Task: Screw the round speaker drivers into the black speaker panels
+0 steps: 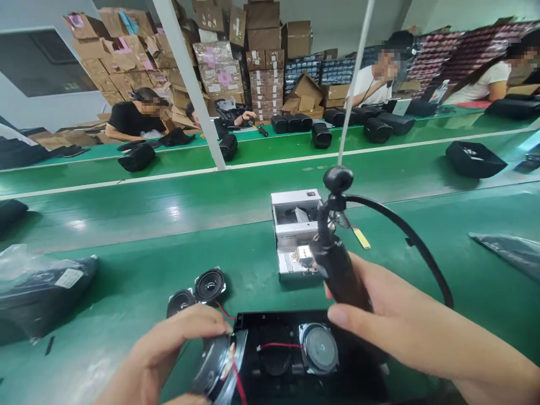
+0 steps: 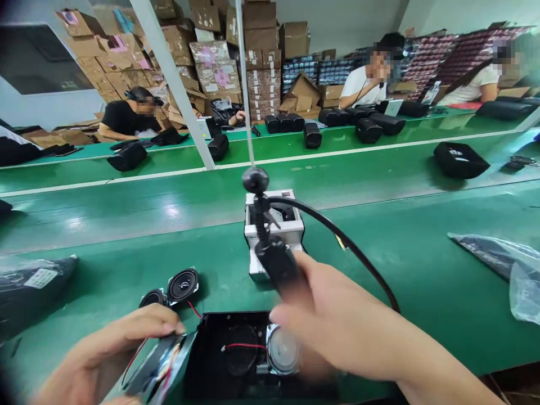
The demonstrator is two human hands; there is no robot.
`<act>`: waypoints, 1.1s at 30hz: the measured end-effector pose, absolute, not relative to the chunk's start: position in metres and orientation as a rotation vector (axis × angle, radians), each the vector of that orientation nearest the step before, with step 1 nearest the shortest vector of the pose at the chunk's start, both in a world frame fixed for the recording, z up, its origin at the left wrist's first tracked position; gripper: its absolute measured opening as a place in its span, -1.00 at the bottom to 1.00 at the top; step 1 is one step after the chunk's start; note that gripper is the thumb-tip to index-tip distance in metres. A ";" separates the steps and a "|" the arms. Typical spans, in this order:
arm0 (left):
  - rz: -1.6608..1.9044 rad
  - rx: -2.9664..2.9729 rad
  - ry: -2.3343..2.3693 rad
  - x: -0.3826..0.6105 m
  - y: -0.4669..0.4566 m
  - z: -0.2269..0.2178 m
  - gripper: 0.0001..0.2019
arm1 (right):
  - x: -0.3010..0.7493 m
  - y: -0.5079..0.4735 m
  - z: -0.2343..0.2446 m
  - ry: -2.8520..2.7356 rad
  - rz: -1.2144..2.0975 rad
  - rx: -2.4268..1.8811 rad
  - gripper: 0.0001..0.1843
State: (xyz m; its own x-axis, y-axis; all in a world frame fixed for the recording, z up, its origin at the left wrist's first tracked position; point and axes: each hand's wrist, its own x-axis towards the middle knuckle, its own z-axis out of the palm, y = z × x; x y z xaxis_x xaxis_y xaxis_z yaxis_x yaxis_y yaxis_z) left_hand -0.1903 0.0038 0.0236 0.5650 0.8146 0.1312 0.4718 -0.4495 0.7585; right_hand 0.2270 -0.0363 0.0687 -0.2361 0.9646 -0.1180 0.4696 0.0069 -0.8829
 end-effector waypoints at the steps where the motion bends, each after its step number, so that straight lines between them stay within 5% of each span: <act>1: 0.634 2.097 1.009 -0.188 0.002 0.017 -0.55 | 0.231 -0.034 0.066 -1.771 1.047 -1.540 -0.73; 9: 0.750 2.174 0.960 -0.158 -0.008 0.023 -0.43 | 0.245 -0.035 0.020 -1.487 0.495 -1.966 -0.15; 12: 0.842 2.278 1.094 -0.156 -0.009 0.023 -0.48 | 0.217 -0.058 0.004 -1.592 -0.054 -1.922 0.01; 15: 0.880 2.350 1.228 -0.161 -0.009 0.016 -0.49 | 0.182 -0.081 -0.004 -1.824 -0.449 -1.644 -0.32; 18: 0.868 2.401 1.286 -0.166 -0.010 0.012 -0.52 | 0.153 -0.080 -0.009 -2.272 0.003 -1.432 -0.74; 27: 0.743 2.634 0.915 -0.140 -0.003 0.035 -0.53 | 0.155 -0.058 -0.004 -2.384 0.355 -1.495 -0.81; 33: 0.185 2.780 0.733 -0.084 0.007 0.053 -0.57 | 0.190 -0.092 -0.003 -2.265 0.334 -1.417 -0.76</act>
State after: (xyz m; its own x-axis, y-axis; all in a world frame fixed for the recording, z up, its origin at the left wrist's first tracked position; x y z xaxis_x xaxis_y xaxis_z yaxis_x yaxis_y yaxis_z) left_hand -0.0841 0.0068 0.0526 0.8647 0.4992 0.0565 0.4661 -0.8391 0.2806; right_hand 0.1899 -0.0918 -0.0028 -0.3746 0.8954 0.2408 0.7878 0.4443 -0.4266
